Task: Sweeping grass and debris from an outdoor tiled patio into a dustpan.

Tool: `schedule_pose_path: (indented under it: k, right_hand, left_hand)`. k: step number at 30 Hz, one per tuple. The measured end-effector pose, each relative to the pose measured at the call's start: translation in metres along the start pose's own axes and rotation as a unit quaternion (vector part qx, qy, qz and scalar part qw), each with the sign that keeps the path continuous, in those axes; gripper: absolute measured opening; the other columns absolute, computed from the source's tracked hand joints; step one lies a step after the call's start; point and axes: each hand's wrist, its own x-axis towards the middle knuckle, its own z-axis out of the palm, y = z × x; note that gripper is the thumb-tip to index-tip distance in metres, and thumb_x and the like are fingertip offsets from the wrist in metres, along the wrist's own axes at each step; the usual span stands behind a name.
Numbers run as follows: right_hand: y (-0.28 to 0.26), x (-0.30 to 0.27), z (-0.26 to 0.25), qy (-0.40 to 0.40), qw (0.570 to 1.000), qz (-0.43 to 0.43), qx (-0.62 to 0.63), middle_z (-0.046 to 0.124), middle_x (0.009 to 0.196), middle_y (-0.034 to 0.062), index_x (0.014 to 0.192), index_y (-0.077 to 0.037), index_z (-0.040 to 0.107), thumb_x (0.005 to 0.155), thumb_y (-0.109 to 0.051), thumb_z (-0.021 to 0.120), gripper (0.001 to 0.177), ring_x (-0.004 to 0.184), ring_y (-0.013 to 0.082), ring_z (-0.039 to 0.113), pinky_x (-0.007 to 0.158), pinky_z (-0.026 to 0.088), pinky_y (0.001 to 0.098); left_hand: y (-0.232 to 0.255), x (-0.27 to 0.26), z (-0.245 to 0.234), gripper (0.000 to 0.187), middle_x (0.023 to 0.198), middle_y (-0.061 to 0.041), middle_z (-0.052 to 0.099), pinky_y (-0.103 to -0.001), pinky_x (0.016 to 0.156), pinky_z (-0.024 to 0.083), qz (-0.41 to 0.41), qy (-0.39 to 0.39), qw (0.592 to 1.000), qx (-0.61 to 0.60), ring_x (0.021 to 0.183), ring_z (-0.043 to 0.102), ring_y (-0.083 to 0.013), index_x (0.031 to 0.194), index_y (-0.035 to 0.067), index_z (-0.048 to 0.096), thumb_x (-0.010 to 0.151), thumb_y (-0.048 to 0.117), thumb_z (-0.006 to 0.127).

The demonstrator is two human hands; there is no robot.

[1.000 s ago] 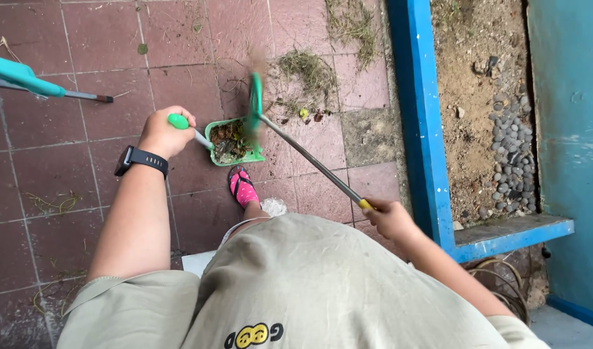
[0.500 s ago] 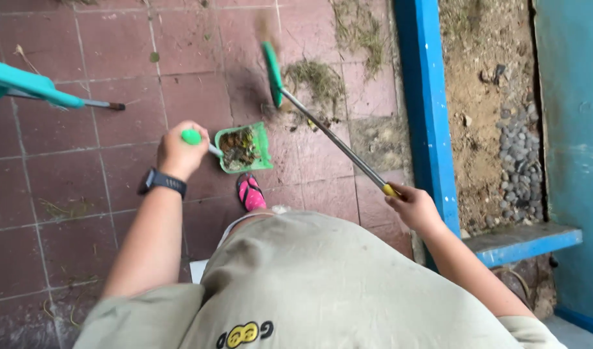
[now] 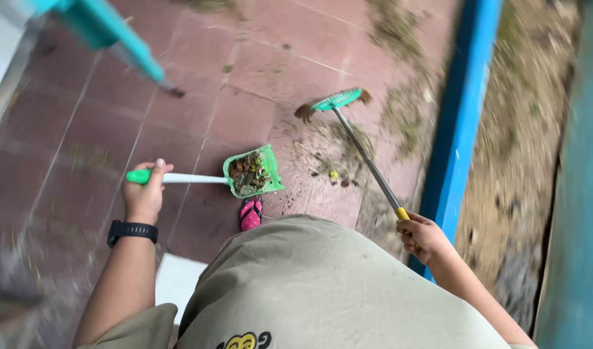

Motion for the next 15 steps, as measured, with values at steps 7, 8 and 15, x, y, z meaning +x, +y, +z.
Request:
schedule_pose_path:
  k: [7,8,15]
  right_hand:
    - [-0.06,0.045,0.006,-0.179,0.98,0.08,-0.026,0.039,0.074,-0.0038,0.111,-0.004,0.052,0.098,-0.009,0.055,0.014,0.044,-0.0025,0.032,0.04,0.027,0.0129]
    - [-0.067,0.043,0.015,-0.216,0.971,0.105,-0.02,0.034,0.072,-0.008,0.098,-0.005,0.051,0.098,-0.01,0.056,0.007,0.044,-0.0032,0.033,0.042,0.028,0.0123]
    - [-0.079,0.109,0.077,-0.368,0.909,0.154,-0.122,0.043,0.072,-0.0018,0.132,-0.011,0.055,0.099,-0.007,0.045,0.035,0.049,0.0035,0.03,0.042,0.022,0.0214]
  left_hand:
    - [-0.024,-0.143,-0.035,0.029,0.112,-0.014,0.075,-0.06,0.093,0.052,-0.1,0.244,0.948,-0.176,0.112,0.067,-0.0437,0.106,0.015,0.06,0.112,0.043,0.06]
    - [-0.03,-0.164,-0.043,0.033,0.113,-0.012,0.075,-0.063,0.096,0.05,-0.135,0.283,0.922,-0.227,0.111,0.066,-0.048,0.102,0.017,0.058,0.111,0.049,0.059]
    - [-0.073,-0.312,-0.084,0.033,0.102,-0.005,0.075,-0.027,0.067,0.057,-0.188,0.455,0.797,-0.351,0.072,0.067,-0.0134,0.099,0.012,0.059,0.105,0.044,0.06]
